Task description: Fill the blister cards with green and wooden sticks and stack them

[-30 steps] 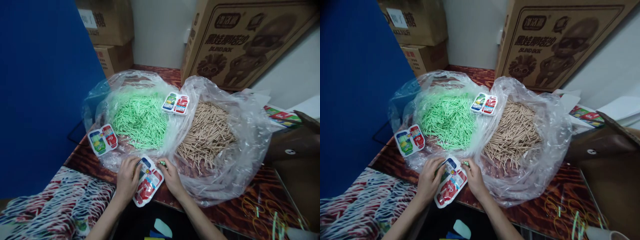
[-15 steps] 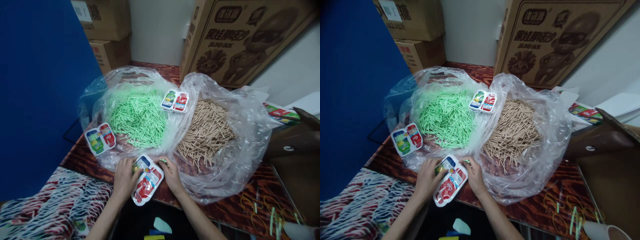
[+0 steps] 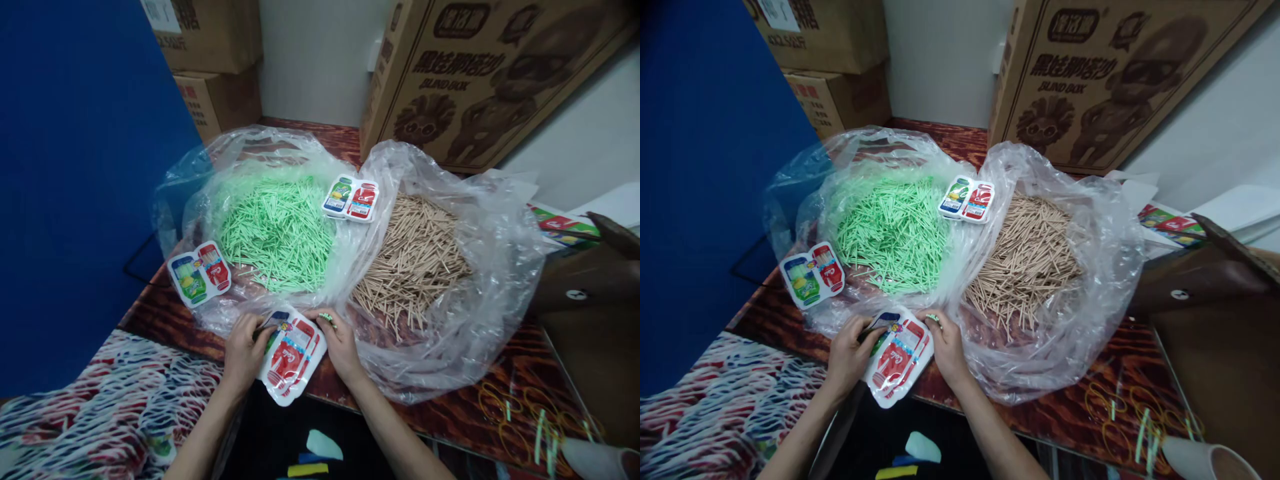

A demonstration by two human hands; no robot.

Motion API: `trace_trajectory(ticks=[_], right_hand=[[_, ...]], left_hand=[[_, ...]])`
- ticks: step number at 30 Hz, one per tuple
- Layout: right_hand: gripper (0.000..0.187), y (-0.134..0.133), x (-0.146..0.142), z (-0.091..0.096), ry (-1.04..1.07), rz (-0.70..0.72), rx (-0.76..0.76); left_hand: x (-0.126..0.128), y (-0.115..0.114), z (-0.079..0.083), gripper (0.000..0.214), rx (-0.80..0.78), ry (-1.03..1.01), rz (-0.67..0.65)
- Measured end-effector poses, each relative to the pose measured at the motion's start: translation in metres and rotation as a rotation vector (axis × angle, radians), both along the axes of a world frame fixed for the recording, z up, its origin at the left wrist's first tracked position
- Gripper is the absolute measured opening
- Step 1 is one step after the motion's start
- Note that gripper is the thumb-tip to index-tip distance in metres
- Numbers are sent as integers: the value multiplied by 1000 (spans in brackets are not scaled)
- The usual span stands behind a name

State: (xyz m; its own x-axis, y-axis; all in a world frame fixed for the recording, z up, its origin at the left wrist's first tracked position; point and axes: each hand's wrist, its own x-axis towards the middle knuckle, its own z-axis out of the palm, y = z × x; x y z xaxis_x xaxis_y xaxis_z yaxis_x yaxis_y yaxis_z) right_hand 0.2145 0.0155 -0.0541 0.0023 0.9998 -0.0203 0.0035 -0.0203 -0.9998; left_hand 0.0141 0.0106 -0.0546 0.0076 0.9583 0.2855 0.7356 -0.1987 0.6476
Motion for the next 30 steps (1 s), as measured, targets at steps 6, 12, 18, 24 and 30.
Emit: trace_trajectory(ticks=[6, 12, 18, 24, 30], right_hand=[[17, -1, -1, -1, -26, -5, 13], [18, -2, -1, -1, -40, -9, 38], [18, -2, -1, -1, -56, -9, 44], [19, -1, 0, -2, -52, 0, 71], [18, -1, 1, -6, -52, -4, 87]], left_hand=[[-1, -1, -1, 17, 3, 39, 21], [0, -3, 0, 15, 47, 26, 81], [-1, -7, 2, 12, 97, 24, 101], [-5, -7, 3, 13, 149, -10, 51], [-11, -6, 7, 14, 167, -94, 77]])
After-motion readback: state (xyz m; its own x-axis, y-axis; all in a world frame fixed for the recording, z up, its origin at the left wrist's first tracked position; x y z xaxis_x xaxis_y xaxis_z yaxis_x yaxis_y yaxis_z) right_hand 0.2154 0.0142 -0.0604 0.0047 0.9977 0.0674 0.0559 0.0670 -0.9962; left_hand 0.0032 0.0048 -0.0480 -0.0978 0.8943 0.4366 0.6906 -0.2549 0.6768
